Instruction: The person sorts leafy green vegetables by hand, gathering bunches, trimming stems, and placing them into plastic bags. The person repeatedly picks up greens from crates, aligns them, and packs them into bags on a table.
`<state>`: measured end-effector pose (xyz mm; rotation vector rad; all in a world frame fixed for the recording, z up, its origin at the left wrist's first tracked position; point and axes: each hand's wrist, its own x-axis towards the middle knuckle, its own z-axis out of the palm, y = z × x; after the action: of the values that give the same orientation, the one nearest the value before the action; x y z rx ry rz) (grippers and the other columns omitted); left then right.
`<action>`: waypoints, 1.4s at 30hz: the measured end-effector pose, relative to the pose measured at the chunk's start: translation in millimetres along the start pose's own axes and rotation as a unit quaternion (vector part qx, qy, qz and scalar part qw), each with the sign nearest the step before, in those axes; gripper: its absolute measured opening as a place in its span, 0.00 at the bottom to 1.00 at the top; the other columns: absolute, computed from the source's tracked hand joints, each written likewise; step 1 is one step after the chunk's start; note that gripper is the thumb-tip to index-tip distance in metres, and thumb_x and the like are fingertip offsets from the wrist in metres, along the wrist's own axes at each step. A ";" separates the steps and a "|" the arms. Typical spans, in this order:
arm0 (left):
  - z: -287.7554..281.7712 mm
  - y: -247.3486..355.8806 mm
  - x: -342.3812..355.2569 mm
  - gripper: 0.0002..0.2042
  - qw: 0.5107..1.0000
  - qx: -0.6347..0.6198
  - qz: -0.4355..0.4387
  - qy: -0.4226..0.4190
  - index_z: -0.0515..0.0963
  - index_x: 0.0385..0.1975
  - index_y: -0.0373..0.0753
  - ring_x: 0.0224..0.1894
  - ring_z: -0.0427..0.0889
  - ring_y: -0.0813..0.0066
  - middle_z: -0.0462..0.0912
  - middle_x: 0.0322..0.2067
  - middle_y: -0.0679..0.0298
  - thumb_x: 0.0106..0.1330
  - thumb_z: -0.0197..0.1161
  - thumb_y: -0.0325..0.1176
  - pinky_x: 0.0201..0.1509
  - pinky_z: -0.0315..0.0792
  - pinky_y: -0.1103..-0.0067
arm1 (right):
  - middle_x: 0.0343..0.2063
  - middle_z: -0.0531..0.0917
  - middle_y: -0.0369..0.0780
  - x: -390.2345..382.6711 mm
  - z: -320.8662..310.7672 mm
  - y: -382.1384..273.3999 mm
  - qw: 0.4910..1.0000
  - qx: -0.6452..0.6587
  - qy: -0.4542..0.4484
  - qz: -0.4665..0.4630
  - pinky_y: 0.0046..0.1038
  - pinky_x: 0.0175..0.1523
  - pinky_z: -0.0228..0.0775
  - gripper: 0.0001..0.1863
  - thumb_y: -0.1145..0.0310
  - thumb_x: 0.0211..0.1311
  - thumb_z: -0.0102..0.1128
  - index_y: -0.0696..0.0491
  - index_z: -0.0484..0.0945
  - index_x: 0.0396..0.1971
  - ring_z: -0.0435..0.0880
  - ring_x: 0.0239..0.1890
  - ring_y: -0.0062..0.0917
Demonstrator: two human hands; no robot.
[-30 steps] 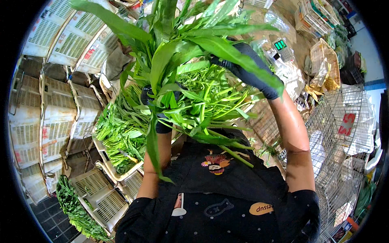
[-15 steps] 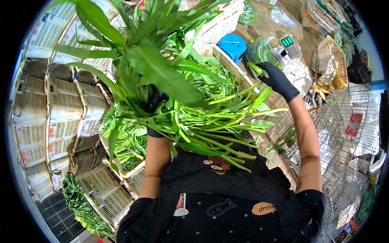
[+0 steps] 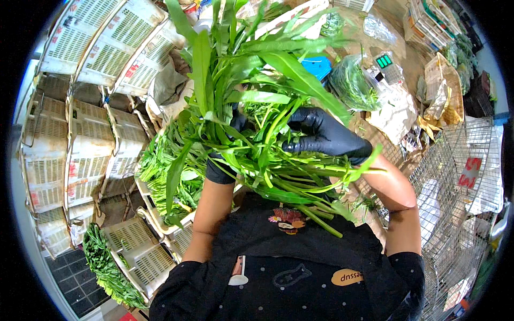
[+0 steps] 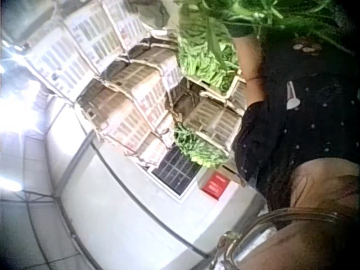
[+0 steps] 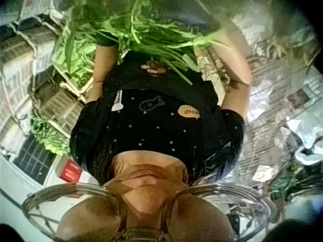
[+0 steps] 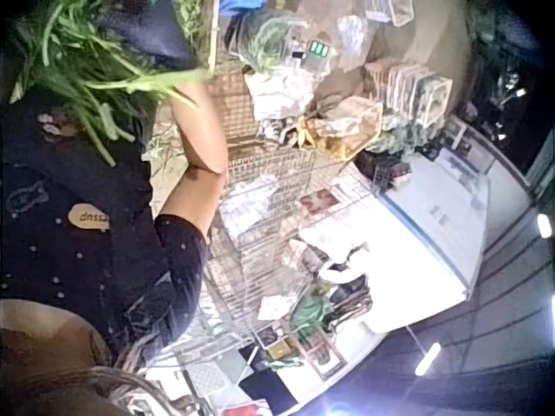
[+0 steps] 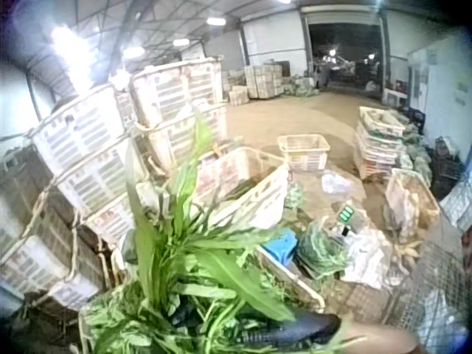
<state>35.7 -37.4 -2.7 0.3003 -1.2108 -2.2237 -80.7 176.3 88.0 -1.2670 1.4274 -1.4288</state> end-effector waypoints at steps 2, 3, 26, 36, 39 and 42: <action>-0.3 0.8 -3.0 0.07 1.000 0.003 -0.002 0.001 0.70 0.28 0.36 0.33 0.71 0.72 0.71 0.28 0.61 0.56 0.46 0.31 0.39 0.67 0.77 | 0.39 0.74 0.39 -4.0 1.9 4.7 0.999 0.031 -0.017 0.025 0.23 0.49 0.60 0.20 0.74 0.46 0.57 0.60 0.67 0.42 0.70 0.41 0.20; -0.2 1.3 -3.8 0.07 1.000 0.005 -0.003 0.002 0.70 0.28 0.36 0.33 0.71 0.72 0.71 0.28 0.61 0.56 0.45 0.31 0.38 0.67 0.77 | 0.38 0.74 0.38 -1.7 1.3 3.2 0.999 0.035 -0.023 0.008 0.23 0.48 0.61 0.19 0.74 0.47 0.57 0.60 0.67 0.42 0.70 0.41 0.19; -6.5 3.8 -11.8 0.08 1.000 0.018 -0.014 0.002 0.69 0.27 0.36 0.31 0.70 0.73 0.70 0.26 0.62 0.57 0.45 0.33 0.37 0.66 0.78 | 0.30 0.75 0.37 -67.8 -53.8 19.1 0.968 -0.040 0.248 -0.009 0.21 0.41 0.66 0.10 0.78 0.48 0.52 0.60 0.72 0.33 0.73 0.33 0.19; 1.4 -1.4 6.0 0.08 0.999 0.029 -0.011 -0.009 0.69 0.27 0.37 0.31 0.70 0.73 0.70 0.25 0.62 0.57 0.45 0.33 0.36 0.66 0.78 | 0.37 0.73 0.50 -49.9 -60.1 -66.5 0.974 -0.221 -0.009 -0.039 0.29 0.47 0.61 0.27 0.55 0.44 0.58 0.61 0.69 0.39 0.72 0.41 0.34; 3.8 -5.8 12.2 0.08 0.999 0.036 -0.003 -0.013 0.69 0.27 0.37 0.30 0.70 0.73 0.70 0.25 0.62 0.57 0.44 0.34 0.36 0.66 0.78 | 0.42 0.69 0.52 -18.0 -20.4 -13.1 0.968 -0.163 -0.189 -0.023 0.30 0.51 0.56 0.33 0.49 0.48 0.51 0.63 0.62 0.44 0.68 0.44 0.37; 9.9 -13.2 22.7 0.08 0.998 0.052 0.004 -0.030 0.69 0.27 0.37 0.30 0.70 0.73 0.70 0.25 0.62 0.57 0.44 0.34 0.36 0.66 0.79 | 0.52 0.58 0.50 -25.3 6.3 30.5 0.986 -0.041 -0.159 0.041 0.27 0.58 0.44 0.40 0.46 0.49 0.49 0.62 0.51 0.52 0.55 0.55 0.32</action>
<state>7.9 -38.4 -6.3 0.2696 -1.3594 -2.1816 -72.8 195.7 53.7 -1.3991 1.3128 -1.0655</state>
